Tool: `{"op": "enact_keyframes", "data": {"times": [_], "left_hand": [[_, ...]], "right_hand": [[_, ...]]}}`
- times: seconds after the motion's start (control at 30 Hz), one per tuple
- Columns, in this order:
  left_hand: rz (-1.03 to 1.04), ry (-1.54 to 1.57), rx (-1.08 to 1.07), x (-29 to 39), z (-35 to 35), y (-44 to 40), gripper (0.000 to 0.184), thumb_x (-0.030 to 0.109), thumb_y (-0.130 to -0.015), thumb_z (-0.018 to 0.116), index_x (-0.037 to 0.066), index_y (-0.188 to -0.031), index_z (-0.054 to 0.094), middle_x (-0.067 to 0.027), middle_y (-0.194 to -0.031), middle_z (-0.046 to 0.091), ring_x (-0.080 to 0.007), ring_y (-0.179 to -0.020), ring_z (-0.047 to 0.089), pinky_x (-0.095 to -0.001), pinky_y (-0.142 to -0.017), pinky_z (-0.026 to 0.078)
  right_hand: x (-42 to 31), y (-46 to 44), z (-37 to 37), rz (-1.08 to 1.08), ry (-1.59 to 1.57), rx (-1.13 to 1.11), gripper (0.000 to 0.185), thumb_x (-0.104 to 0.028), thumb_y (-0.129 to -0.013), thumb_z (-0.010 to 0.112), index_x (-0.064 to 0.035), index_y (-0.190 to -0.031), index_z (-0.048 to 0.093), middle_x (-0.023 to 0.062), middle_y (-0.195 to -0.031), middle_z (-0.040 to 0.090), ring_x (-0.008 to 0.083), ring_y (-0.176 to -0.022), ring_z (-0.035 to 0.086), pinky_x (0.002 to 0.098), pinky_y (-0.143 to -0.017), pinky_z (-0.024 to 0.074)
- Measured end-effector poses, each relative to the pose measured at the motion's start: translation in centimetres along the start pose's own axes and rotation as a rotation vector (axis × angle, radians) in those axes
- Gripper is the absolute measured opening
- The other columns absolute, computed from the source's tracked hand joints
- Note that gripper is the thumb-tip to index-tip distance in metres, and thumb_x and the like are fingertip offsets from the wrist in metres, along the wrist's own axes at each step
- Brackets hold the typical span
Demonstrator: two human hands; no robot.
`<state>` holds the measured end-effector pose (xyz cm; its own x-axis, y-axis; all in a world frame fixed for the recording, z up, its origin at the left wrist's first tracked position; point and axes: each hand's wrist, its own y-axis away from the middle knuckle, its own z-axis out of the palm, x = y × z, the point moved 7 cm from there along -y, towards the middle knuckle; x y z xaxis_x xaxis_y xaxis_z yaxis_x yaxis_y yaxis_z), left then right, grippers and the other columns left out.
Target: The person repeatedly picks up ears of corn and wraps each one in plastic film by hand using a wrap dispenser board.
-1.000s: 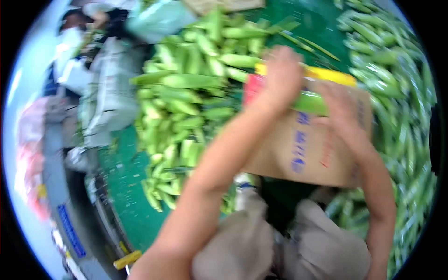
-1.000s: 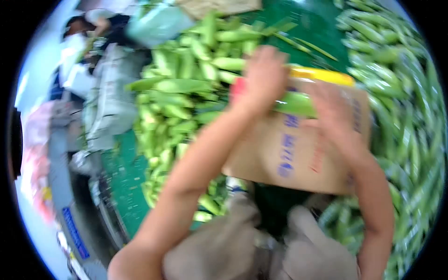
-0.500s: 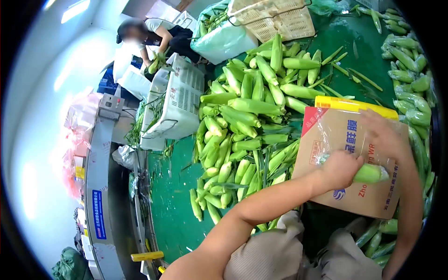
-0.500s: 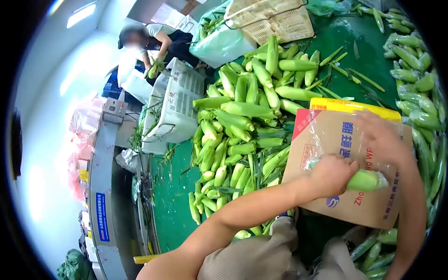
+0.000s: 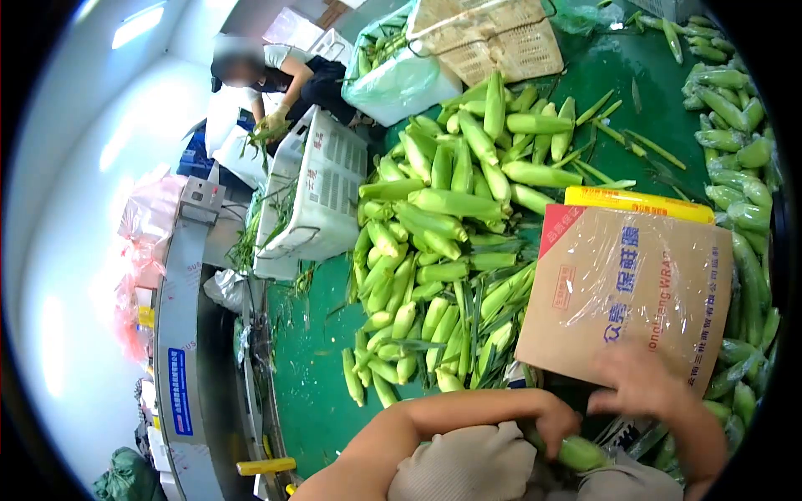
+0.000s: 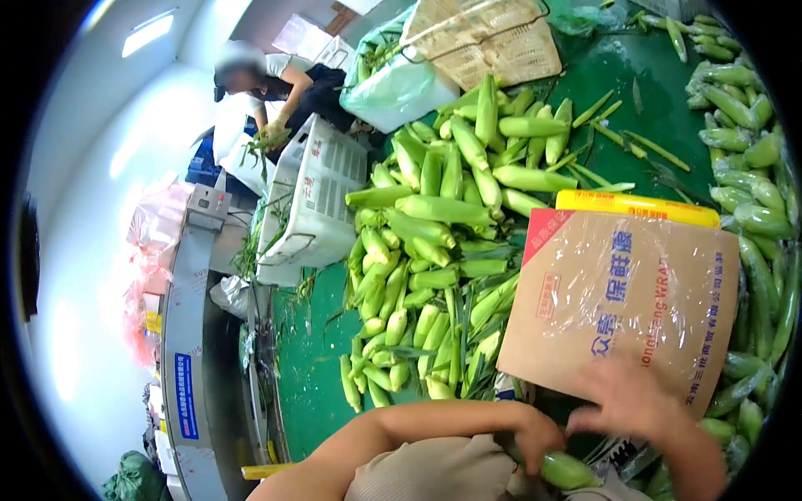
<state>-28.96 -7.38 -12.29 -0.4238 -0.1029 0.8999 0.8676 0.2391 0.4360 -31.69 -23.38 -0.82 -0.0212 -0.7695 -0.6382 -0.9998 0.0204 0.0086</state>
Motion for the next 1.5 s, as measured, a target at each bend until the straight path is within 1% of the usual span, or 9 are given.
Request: {"op": "enact_keyframes", "data": {"times": [0.17,0.43,0.53,0.63,0.87,0.97,1.1,1.2,1.5], "left_hand": [[-0.186,0.058,0.325,5.1,-8.3,7.3,0.086,0.034,-0.066,0.086,0.001,-0.140,0.055,-0.0218,-0.129,0.066,-0.0367,-0.114,0.065,-0.0433,-0.098,0.052],[0.682,0.263,1.675,13.6,-16.4,17.8,0.019,0.019,-0.088,0.079,0.004,-0.082,0.068,-0.0133,-0.087,0.075,-0.0259,-0.084,0.074,-0.0405,-0.079,0.059],[0.946,0.193,1.120,16.1,-15.5,16.9,0.014,0.018,-0.092,0.070,0.008,-0.083,0.069,-0.0084,-0.084,0.072,-0.0224,-0.083,0.073,-0.0388,-0.083,0.060],[1.145,-0.862,0.812,26.5,-10.7,10.9,0.012,0.017,-0.091,0.064,0.015,-0.096,0.075,-0.0006,-0.085,0.069,-0.0188,-0.080,0.070,-0.0352,-0.084,0.059],[0.540,-1.213,0.970,17.1,-12.6,6.2,0.041,0.038,-0.089,0.069,0.031,-0.129,0.068,0.0090,-0.139,0.062,-0.0180,-0.141,0.050,-0.0465,-0.121,0.034],[0.327,-0.884,1.304,9.8,-15.5,11.4,0.040,0.033,-0.085,0.074,0.023,-0.123,0.068,0.0003,-0.130,0.066,-0.0239,-0.128,0.058,-0.0494,-0.117,0.033],[-0.355,0.070,2.398,-10.7,-16.4,29.1,0.018,0.009,-0.089,0.066,0.000,-0.104,0.067,-0.0181,-0.110,0.067,-0.0351,-0.103,0.063,-0.0402,-0.094,0.049],[-1.100,-0.244,1.986,-21.4,-13.3,35.2,0.038,0.009,-0.083,0.067,0.003,-0.120,0.064,-0.0197,-0.123,0.062,-0.0403,-0.117,0.057,-0.0457,-0.103,0.046],[-1.392,-0.678,1.261,-19.4,-15.5,35.2,0.066,0.026,-0.077,0.083,0.017,-0.137,0.056,-0.0065,-0.130,0.059,-0.0314,-0.128,0.053,-0.0492,-0.104,0.045]], "right_hand": [[-1.0,7.1,7.1,0.552,-0.578,-0.187,0.092,-0.051,-0.065,0.091,-0.0052,-0.137,0.056,0.0211,-0.122,0.067,0.0394,-0.113,0.065,0.0468,-0.096,0.0524],[2.2,5.5,3.7,0.403,-1.605,0.585,0.078,-0.030,-0.078,0.090,-0.0023,-0.140,0.053,0.0037,-0.120,0.065,0.0149,-0.105,0.062,0.0354,-0.093,0.0510],[5.3,3.4,2.4,0.613,-2.140,1.276,0.036,-0.039,-0.101,0.065,-0.0039,-0.109,0.064,0.0070,-0.096,0.068,0.0196,-0.086,0.067,0.0355,-0.080,0.0565],[2.0,0.7,-2.2,0.174,-2.299,0.930,0.042,-0.042,-0.101,0.063,-0.0041,-0.119,0.063,0.0063,-0.093,0.068,0.0195,-0.084,0.067,0.0352,-0.080,0.0574],[1.4,5.0,3.7,0.245,-2.536,0.648,0.040,-0.037,-0.101,0.060,-0.0084,-0.129,0.059,0.0072,-0.104,0.070,0.0198,-0.083,0.067,0.0408,-0.070,0.0591],[3.7,13.6,-4.9,-0.417,-2.160,1.175,0.056,-0.038,-0.100,0.061,-0.0053,-0.144,0.050,0.0157,-0.128,0.066,0.0298,-0.113,0.065,0.0475,-0.099,0.0552],[9.2,32.2,-10.6,-0.233,-1.085,2.034,0.054,-0.021,-0.101,0.058,0.0065,-0.145,0.046,0.0205,-0.135,0.063,0.0295,-0.122,0.061,0.0420,-0.107,0.0491],[8.7,24.4,-7.7,0.076,-1.056,1.736,0.047,-0.021,-0.100,0.062,0.0020,-0.140,0.052,0.0126,-0.126,0.066,0.0223,-0.111,0.062,0.0372,-0.097,0.0504],[6.0,14.1,-3.5,0.378,-1.068,1.253,0.035,-0.019,-0.098,0.069,-0.0002,-0.126,0.058,0.0081,-0.106,0.065,0.0178,-0.091,0.060,0.0317,-0.084,0.0496]]}}
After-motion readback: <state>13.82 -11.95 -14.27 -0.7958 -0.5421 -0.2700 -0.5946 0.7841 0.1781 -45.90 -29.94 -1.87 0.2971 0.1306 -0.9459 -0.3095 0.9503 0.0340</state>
